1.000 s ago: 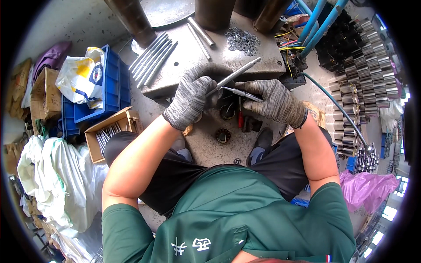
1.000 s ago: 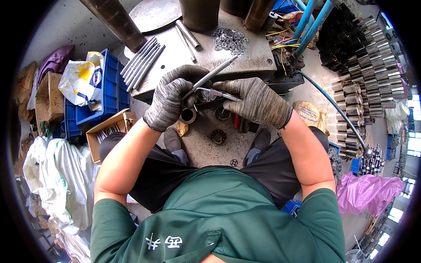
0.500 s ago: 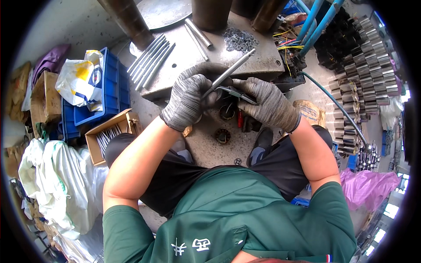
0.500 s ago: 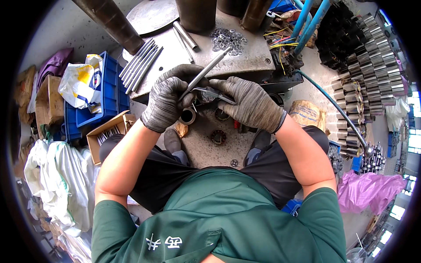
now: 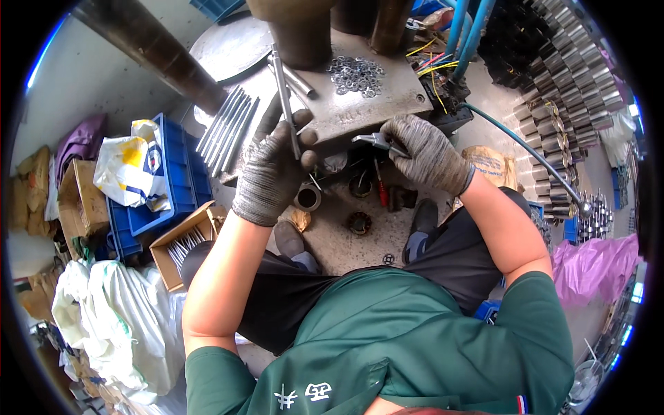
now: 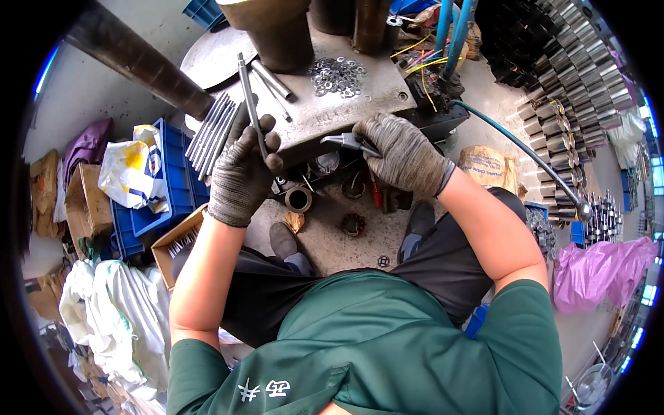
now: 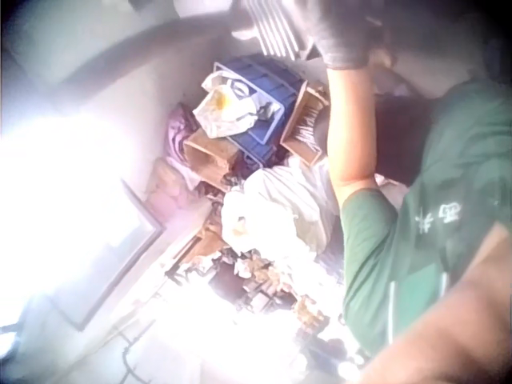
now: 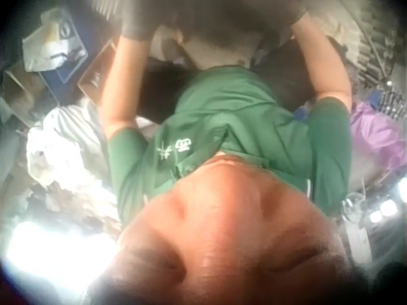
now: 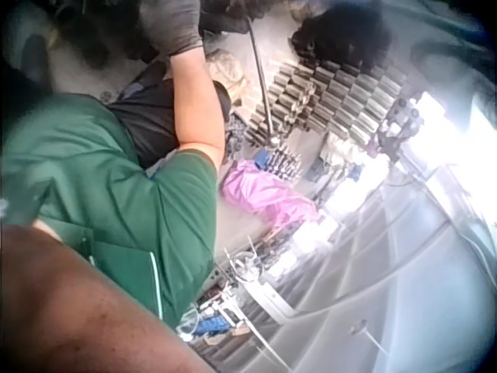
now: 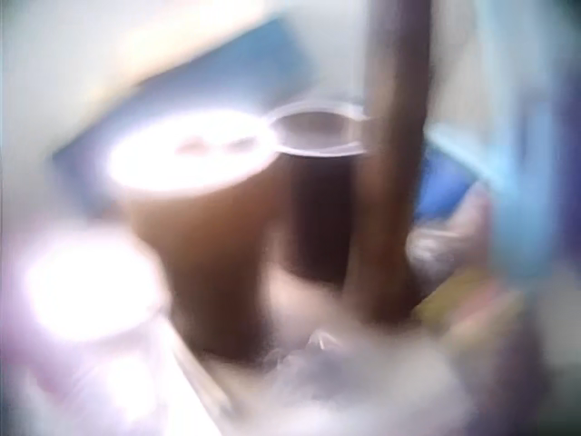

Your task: The person cleans debris and burrs from metal rods using a handheld tool by hand while seated at a workbench.

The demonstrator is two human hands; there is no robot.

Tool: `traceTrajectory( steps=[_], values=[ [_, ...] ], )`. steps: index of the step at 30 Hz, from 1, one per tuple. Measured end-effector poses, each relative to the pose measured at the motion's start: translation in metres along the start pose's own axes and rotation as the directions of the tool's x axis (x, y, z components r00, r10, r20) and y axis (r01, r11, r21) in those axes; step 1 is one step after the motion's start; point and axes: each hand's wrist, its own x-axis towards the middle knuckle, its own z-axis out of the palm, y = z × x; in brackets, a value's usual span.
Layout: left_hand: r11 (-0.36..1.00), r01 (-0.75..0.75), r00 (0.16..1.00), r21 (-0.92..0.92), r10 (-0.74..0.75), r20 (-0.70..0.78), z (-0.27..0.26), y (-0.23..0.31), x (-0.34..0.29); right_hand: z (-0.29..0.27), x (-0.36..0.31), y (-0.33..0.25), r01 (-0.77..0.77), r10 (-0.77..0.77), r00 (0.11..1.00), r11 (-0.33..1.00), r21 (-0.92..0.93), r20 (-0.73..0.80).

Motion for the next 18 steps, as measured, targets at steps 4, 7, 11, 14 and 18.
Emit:
traceTrajectory(
  steps=[4, 7, 11, 14, 18],
  values=[
    [0.997, -0.003, 0.999, -0.072, 0.006, 0.034, -0.008, 0.0, 0.002, 0.001, 0.003, 0.018, -0.004, -0.013, 0.995, 0.988, -0.157, -0.103],
    [0.994, 0.008, 0.999, -0.112, -0.002, 0.053, -0.008, -0.001, 0.004, -0.001, 0.003, 0.023, -0.049, 0.017, 0.989, 0.975, -0.218, -0.148],
    [0.998, -0.001, 1.0, -0.057, 0.001, 0.005, 0.0, 0.001, 0.005, 0.001, 0.005, 0.034, -0.025, -0.02, 0.983, 0.969, -0.247, -0.18],
    [1.0, 0.003, 1.0, 0.027, -0.004, 0.003, -0.003, 0.002, 0.006, 0.007, 0.009, 0.037, 0.006, -0.067, 0.975, 0.961, -0.275, -0.212],
    [0.996, -0.025, 0.999, 0.084, 0.027, -0.028, 0.001, 0.0, 0.005, 0.01, 0.016, 0.032, -0.029, -0.027, 0.983, 0.952, -0.304, -0.181]
  ],
)
